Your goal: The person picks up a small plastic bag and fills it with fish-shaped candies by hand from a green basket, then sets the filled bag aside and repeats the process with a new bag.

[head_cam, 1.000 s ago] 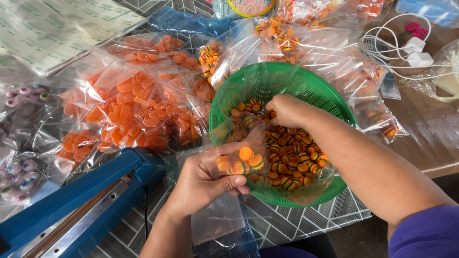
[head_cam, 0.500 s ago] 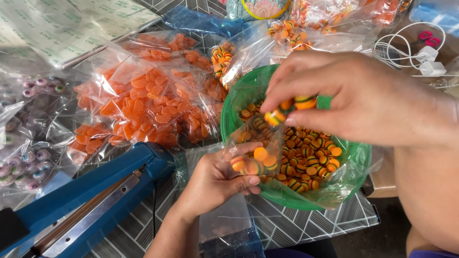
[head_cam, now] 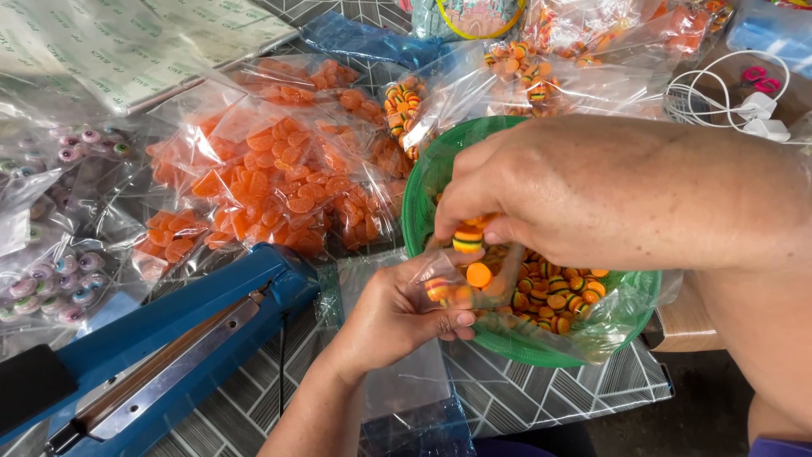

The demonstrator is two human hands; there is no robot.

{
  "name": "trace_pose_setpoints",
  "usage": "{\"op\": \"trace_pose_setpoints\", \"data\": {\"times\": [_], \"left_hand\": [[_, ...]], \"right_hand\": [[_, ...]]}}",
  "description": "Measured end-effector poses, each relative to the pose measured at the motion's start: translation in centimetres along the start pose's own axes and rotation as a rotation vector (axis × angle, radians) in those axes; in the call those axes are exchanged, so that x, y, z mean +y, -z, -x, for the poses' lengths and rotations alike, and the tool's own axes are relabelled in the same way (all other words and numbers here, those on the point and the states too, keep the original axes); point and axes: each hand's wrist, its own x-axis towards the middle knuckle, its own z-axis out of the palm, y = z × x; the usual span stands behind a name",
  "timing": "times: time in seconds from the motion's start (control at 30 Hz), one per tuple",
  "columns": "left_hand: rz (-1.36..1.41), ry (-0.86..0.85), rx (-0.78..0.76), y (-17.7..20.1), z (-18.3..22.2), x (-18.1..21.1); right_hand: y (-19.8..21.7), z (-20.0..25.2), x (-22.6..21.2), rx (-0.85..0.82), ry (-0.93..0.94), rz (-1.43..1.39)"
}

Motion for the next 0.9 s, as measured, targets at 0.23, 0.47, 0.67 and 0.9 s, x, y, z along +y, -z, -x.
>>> {"op": "trace_pose_setpoints", "data": {"times": [0.23, 0.47, 0.67, 0.9], "left_hand": [[0.001, 0.011, 0.008, 0.0, 0.0, -0.1], [0.057, 0.029, -0.016, 0.0, 0.0, 0.3], [-0.104, -0.116, -0.033, -0.1, -0.2, 1.0], [-0.045, -0.255, 0.009, 0.1, 0.1, -0.6]], "right_hand": [[1.5, 0.0, -3.0, -0.195, -0.263, 0.140], [1.4, 0.1, -2.7, -0.117, -0.175, 0.058], [-1.3, 0.7, -0.1, 0.259, 0.190, -0.083], [-7.7, -1.1, -1.2, 0.258, 0.289, -0.106]]}}
